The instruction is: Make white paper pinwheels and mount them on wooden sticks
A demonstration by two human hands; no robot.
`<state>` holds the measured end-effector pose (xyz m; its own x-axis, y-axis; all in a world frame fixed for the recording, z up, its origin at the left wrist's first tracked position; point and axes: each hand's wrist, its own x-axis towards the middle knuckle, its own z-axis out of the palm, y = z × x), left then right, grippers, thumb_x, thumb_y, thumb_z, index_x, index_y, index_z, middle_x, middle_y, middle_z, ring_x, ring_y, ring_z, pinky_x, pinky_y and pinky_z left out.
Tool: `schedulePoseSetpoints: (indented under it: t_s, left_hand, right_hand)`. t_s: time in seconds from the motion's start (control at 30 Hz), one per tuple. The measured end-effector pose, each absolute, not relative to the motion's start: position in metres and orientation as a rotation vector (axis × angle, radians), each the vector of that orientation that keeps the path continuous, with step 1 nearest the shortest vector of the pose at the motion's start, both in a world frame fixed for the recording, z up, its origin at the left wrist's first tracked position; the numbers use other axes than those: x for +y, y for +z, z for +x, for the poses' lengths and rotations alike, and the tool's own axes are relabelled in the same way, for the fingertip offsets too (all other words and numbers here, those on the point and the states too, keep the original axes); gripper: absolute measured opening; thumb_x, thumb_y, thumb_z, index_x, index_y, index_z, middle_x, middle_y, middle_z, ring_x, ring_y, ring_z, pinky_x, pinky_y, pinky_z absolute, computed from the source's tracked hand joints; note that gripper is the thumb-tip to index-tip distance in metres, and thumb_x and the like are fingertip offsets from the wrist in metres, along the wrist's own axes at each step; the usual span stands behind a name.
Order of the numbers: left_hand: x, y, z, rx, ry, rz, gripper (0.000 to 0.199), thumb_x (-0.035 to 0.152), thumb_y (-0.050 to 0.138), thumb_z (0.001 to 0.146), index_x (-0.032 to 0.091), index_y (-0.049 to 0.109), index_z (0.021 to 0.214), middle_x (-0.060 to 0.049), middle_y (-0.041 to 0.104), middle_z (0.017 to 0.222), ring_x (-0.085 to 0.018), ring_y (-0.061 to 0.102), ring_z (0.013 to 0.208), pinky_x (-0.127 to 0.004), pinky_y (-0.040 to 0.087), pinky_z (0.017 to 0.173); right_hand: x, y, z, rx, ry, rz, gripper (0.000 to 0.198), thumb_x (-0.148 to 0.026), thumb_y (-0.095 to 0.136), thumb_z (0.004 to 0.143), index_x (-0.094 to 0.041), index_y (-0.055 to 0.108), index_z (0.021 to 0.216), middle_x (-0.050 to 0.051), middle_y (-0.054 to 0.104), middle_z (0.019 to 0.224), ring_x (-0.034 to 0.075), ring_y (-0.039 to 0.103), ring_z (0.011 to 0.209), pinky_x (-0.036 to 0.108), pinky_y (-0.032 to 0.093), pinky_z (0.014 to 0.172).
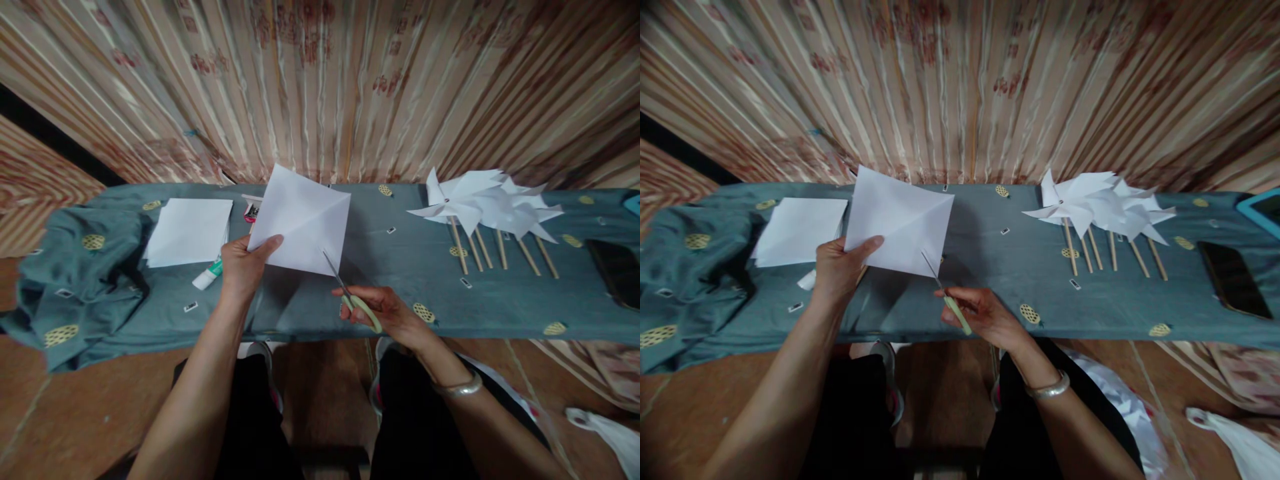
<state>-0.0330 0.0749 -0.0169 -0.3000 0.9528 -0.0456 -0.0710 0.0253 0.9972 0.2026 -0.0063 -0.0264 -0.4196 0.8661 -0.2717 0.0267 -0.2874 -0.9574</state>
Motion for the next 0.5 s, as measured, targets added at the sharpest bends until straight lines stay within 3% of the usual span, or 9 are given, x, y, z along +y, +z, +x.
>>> schedulePoseSetpoints:
  t_s: [0.3, 0.5]
  left_hand:
    - [0.0748, -0.0146, -0.0322, 1.417, 1.444, 0.976, 0.019, 0.026, 0.082, 0.053, 0.014, 0.073, 0.065, 0.001, 0.065, 0.06, -0.012, 0.054, 0.054, -0.027, 0.045, 0.057]
    - [0.0756, -0.0161, -0.033, 1.406, 1.453, 0.976, 0.02, 0.026, 0.082, 0.053, 0.014, 0.074, 0.065, 0.001, 0.066, 0.061, -0.012, 0.055, 0.053, -0.027, 0.046, 0.058]
  right_hand:
    - [-0.0058, -0.0315, 0.2022, -1.195, 1.857, -1.17, 0.056, -0.04, 0.082, 0.065, -0.011, 0.068, 0.111, 0.002, 0.066, 0.074, 0.011, 0.056, 0.064, 0.028, 0.047, 0.061]
    - [-0.0063, -0.0348, 0.2011, -1.124, 1.868, -1.223, 0.054, -0.035, 0.083, 0.065, -0.011, 0.069, 0.111, 0.001, 0.065, 0.072, 0.009, 0.055, 0.061, 0.024, 0.045, 0.055]
